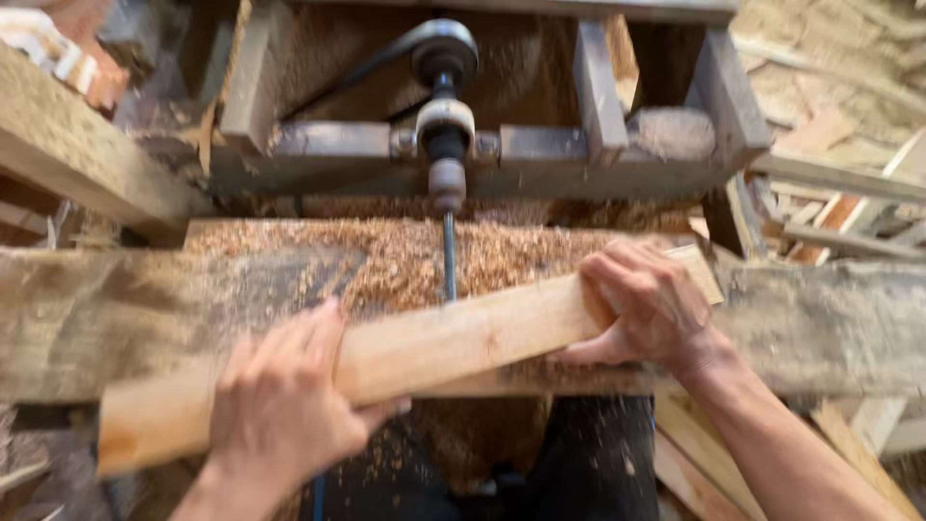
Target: The person feeds wooden slats and square posts one at a time under a bench-mounted drill press, aligning pencil marks with the spinning bit to bore holes and slots, then sets finished pieces aside and picks up the next piece. They reposition each piece to drill several holes along its length.
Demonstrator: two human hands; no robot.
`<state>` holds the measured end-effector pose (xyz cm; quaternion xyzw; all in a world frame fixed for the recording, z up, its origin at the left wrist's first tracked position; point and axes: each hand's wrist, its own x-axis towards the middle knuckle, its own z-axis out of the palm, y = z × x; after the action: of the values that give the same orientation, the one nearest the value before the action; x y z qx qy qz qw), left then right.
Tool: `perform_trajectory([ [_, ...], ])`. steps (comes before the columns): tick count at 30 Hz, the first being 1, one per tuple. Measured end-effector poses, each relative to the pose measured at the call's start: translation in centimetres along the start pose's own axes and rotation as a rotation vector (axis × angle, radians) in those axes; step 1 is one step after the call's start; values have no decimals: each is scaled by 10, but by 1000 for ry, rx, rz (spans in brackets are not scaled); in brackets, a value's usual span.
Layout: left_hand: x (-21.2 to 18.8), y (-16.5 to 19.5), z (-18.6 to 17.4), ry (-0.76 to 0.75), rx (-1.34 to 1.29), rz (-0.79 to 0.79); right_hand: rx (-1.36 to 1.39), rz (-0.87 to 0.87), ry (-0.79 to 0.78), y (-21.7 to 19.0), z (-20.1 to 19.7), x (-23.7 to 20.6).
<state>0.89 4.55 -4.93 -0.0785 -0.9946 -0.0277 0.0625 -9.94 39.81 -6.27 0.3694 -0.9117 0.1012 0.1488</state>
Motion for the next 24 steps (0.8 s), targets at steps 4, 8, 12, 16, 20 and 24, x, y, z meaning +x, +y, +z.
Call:
perform_trajectory([
  [4,-19,1,-1,2,75,-100,61,-130,35,5,9,16],
  [8,-35,-8,13,4,73,-178,-22,-36,-183,1,13,24],
  [12,-42,-12,16,62,61,-156,89,-151,59,-7,12,28],
  [16,-38,-3,-4,143,-2,-159,80,-176,32,-17,8,32],
  [20,-34,0,-21,149,-10,-270,85,-191,-18,-31,7,39],
  [24,-46,-20,-18,192,18,-230,84,-190,43,-46,8,45],
])
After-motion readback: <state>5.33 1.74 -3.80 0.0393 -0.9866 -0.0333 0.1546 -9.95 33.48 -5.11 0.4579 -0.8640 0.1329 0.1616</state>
